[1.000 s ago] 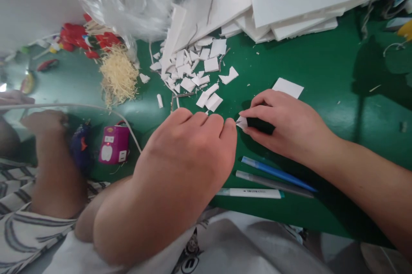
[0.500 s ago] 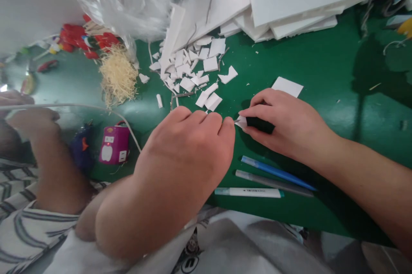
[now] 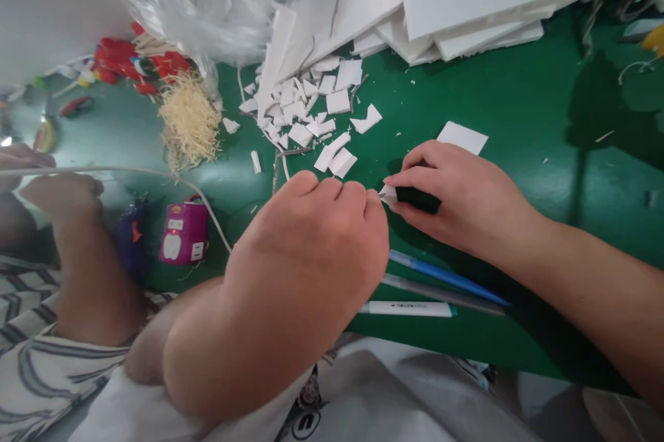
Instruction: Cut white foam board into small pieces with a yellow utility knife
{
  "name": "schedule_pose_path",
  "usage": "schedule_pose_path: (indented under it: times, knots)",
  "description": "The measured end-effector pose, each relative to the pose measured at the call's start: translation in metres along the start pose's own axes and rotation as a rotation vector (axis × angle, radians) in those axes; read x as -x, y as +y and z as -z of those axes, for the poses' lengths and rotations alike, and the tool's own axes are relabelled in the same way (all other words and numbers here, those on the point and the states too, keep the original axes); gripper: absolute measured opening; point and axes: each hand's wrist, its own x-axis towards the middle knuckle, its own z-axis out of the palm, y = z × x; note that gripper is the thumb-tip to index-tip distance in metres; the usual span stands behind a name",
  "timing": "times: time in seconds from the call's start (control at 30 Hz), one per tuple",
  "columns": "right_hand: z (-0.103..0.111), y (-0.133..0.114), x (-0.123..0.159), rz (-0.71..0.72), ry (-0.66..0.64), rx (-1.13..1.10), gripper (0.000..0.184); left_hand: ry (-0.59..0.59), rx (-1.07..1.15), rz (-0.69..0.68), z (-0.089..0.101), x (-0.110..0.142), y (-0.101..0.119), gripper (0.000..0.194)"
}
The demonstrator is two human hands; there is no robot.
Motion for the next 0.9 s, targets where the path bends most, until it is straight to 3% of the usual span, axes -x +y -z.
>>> schedule_pose_path:
  times: [0.4, 0.77, 0.9]
  knots:
    - [0.001, 0.000, 0.000, 0.005, 0.001, -0.002, 0.026, 0.023, -0.027, -0.002, -0.004, -0.003, 0.003, 0.036]
    - [0.001, -0.001, 0.000, -0.008, -0.012, -0.023, 0.022, 0.093, 0.033, 0.057, 0.008, 0.015, -0.009, 0.044]
    - [0.001, 0.000, 0.000, 0.002, -0.015, 0.027, 0.033, 0.121, 0.077, 0.111, 0.011, 0.022, -0.016, 0.038]
